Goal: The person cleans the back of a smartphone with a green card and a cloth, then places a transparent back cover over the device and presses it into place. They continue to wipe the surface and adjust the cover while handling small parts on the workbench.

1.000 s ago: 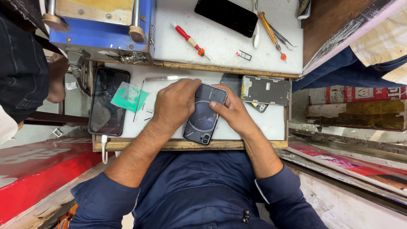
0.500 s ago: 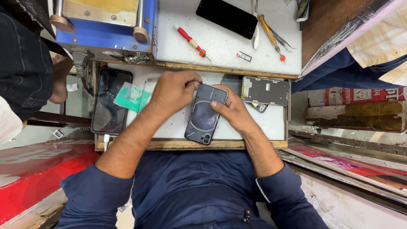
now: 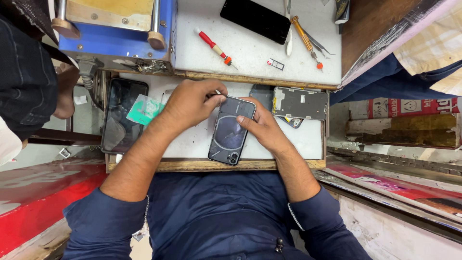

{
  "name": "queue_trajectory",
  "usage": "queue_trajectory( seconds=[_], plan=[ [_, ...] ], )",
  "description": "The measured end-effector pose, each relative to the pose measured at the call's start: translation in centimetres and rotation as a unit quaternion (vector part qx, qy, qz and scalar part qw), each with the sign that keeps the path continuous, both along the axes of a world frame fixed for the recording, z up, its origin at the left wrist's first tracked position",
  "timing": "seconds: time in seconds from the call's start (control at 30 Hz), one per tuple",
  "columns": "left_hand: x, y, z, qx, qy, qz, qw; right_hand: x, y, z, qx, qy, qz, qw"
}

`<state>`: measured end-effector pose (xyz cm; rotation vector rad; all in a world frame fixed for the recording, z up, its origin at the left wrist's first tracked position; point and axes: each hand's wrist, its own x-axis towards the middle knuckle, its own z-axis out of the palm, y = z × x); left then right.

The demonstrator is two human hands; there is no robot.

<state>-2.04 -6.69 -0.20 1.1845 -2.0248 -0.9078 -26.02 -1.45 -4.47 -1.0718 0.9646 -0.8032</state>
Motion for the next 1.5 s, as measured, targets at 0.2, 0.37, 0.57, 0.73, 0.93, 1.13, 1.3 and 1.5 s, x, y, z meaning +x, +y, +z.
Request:
queue_trajectory(
  seconds=[0.2, 0.37, 0.57, 0.73, 0.93, 1.13, 1.3, 1.5],
  plan=[
    [-1.3, 1.0, 0.0, -0.224, -0.167, 0.012, 0.96, 0.0, 0.0, 0.0, -0.017, 0.005, -0.002, 1.0],
    [-1.3, 1.3, 0.3, -0.243, -0.091, 0.007, 0.966, -0.1, -0.1, -0.2, -0.022, 0.013, 0.0, 1.0],
    [-0.7, 1.9, 0.2, -0.119, 0.043, 0.039, 0.991, -0.1, -0.1, -0.1, -0.022, 0.005, 0.0, 1.0],
    [1.8, 3.2, 0.2, -0.099, -0.033, 0.09, 0.99, -0.1, 0.1, 0.0, -0.017, 0.004, -0.004, 1.0],
    [3.1, 5.2, 0.3, -0.051, -0.127, 0.115, 0.984, -0.2, 0.0, -0.2, -0.007, -0.003, -0.005, 1.0],
    [3.3, 6.8, 0.7, -0.065, -0.074, 0.148, 0.984, -0.8, -0.1, -1.2, 0.023, -0.04, -0.032, 0.998],
    [3.3, 8.6, 0.6, 0.005, -0.059, 0.194, 0.979, -0.8, -0.3, -0.9, 0.051, -0.129, -0.049, 0.989],
    [3.4, 10.0, 0.3, 0.016, -0.002, 0.184, 0.983, -0.8, 1.0, 1.2, 0.1, -0.173, -0.107, 0.974]
  ],
)
